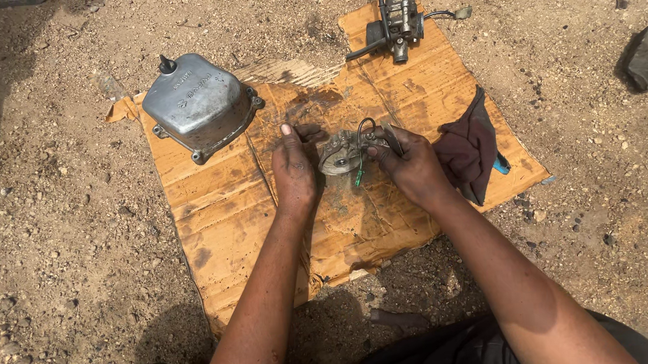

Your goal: The person cleans and disassembles a mechanical component on a piece of cardboard on the ground using a metal scraper and a small screwdriver.

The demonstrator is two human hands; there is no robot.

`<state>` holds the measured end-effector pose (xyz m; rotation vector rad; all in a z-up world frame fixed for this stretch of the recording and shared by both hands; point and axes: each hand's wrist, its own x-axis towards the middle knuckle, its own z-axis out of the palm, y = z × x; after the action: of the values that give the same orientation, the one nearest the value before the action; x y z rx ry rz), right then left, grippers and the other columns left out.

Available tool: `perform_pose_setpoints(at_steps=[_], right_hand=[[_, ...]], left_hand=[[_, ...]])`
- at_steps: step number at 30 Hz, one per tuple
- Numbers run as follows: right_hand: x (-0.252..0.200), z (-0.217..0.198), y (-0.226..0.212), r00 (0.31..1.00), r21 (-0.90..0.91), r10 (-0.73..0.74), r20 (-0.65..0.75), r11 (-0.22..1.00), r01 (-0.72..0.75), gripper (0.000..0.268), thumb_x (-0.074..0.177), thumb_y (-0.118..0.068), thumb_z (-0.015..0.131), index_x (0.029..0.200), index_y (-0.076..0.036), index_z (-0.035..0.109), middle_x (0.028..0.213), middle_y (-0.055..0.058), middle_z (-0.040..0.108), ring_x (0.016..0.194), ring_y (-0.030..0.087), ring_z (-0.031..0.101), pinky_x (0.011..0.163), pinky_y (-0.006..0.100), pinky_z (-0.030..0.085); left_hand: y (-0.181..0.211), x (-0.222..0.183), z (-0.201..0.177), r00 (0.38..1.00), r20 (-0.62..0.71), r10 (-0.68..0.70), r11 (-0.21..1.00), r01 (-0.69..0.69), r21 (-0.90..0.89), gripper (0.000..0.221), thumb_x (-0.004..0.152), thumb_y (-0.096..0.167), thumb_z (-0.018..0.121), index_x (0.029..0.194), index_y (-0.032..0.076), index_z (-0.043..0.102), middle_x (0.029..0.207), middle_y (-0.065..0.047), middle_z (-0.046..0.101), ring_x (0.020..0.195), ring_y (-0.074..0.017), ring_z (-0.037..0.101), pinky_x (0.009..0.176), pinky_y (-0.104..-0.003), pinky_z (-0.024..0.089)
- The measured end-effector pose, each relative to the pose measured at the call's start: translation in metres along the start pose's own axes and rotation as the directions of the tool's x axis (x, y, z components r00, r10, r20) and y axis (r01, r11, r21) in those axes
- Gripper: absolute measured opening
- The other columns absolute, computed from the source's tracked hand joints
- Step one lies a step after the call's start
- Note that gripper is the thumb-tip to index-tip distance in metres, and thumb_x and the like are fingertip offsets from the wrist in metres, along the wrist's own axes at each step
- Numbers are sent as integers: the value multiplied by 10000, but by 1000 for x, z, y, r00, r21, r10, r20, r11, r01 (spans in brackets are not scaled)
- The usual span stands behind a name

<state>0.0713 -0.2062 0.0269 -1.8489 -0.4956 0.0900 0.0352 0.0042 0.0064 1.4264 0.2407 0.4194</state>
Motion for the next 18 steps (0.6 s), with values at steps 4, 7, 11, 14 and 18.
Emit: perform_pose_setpoints(at_steps=[4, 7, 11, 14, 18], right_hand=[[-1, 0, 2, 978, 146, 195, 70, 968, -203, 283, 985, -140, 639, 1255, -62, 666, 1111, 25, 744, 948, 102, 670, 828, 301, 563], [-2, -6, 3, 939, 214, 314, 139, 917, -338, 354, 971, -86, 581, 1319, -112, 642, 1148, 17, 709, 895, 92, 649, 771, 294, 566], [-3, -10, -1, 908, 168, 345, 237, 906, -388, 399, 925, -83, 619, 1321, -107, 659, 1105, 41, 670, 879, 87, 638, 733, 280, 562], [-7, -17, 0, 867, 464, 369, 334, 737, -492, 444, 842, -82, 646, 1281, -48, 700, 1066, 91, 692, 798, 149, 636, 664, 301, 548], [-4, -10, 7, 804, 593, 550, 225, 577, -561, 277, 917, -296, 591, 1072, -78, 664, 911, 97, 685, 743, 152, 642, 540, 266, 476]], left_hand=[[6, -9, -55, 897, -4, 442, 556, -271, 786, 445, 1122, 286, 348, 1076, 17, 699, 1090, -164, 678, 1121, -347, 556, 1012, -496, 365], [-7, -10, -65, 910, -58, 410, 582, -211, 785, 443, 1109, 294, 359, 1084, -6, 683, 1097, -171, 654, 1134, -353, 536, 1043, -489, 341], [-12, -7, -66, 933, -14, 359, 529, -190, 827, 452, 1103, 296, 357, 1046, -5, 689, 1111, -167, 656, 1154, -340, 537, 1062, -493, 335], [-10, -9, -63, 933, -19, 359, 536, -189, 823, 452, 1101, 297, 358, 1058, -2, 695, 1144, -168, 657, 1164, -341, 532, 1061, -495, 334], [-7, -8, -63, 927, -36, 374, 530, -181, 828, 449, 1098, 300, 371, 1071, -6, 699, 1166, -162, 656, 1171, -341, 526, 1060, -505, 326]])
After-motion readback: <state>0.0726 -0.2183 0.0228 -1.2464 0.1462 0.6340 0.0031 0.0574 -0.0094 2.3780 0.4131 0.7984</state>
